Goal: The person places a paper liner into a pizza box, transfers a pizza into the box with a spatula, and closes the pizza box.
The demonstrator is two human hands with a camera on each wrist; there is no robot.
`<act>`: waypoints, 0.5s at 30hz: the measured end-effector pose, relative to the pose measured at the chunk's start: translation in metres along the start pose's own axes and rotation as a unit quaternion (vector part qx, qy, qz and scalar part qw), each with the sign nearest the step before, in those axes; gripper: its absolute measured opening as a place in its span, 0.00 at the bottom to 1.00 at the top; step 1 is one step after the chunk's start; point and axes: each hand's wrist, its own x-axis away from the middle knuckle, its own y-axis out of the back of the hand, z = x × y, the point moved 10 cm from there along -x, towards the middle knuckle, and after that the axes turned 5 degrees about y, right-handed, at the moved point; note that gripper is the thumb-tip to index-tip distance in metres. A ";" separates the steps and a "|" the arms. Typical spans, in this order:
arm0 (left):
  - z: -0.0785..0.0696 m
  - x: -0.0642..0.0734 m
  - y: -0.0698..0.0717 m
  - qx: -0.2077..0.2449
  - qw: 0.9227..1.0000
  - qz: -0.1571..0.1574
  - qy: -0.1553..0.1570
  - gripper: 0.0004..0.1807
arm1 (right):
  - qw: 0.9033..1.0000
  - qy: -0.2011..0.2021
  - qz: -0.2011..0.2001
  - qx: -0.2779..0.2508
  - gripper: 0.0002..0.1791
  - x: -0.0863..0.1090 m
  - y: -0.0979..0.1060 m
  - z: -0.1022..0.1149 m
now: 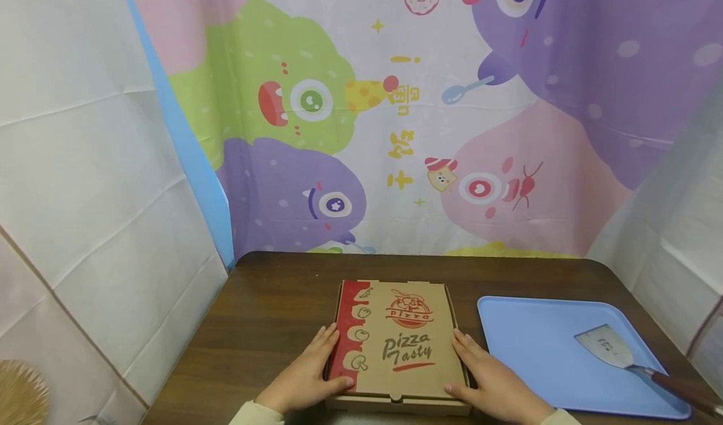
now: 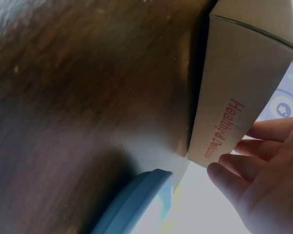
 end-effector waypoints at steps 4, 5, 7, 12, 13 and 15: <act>0.003 -0.006 0.010 -0.012 0.999 -0.044 0.007 0.45 | 0.999 -0.010 -0.034 0.005 0.45 -0.004 0.010 -0.001; 0.003 -0.008 0.013 -0.014 0.998 -0.055 0.008 0.43 | 0.999 -0.012 -0.049 0.010 0.43 -0.005 0.014 -0.001; 0.006 -0.011 0.018 -0.014 0.997 -0.072 0.017 0.40 | 0.996 -0.011 -0.087 0.026 0.38 -0.008 0.025 0.000; 0.011 -0.021 0.036 -0.031 0.992 -0.113 0.044 0.36 | 0.977 0.011 -0.200 0.073 0.29 -0.013 0.059 0.003; 0.012 -0.023 0.041 -0.042 0.990 -0.126 0.046 0.35 | 0.971 0.017 -0.223 0.083 0.28 -0.014 0.067 0.002; 0.011 -0.027 0.052 -0.070 0.984 -0.158 0.043 0.35 | 0.958 0.031 -0.267 0.100 0.27 -0.016 0.082 -0.001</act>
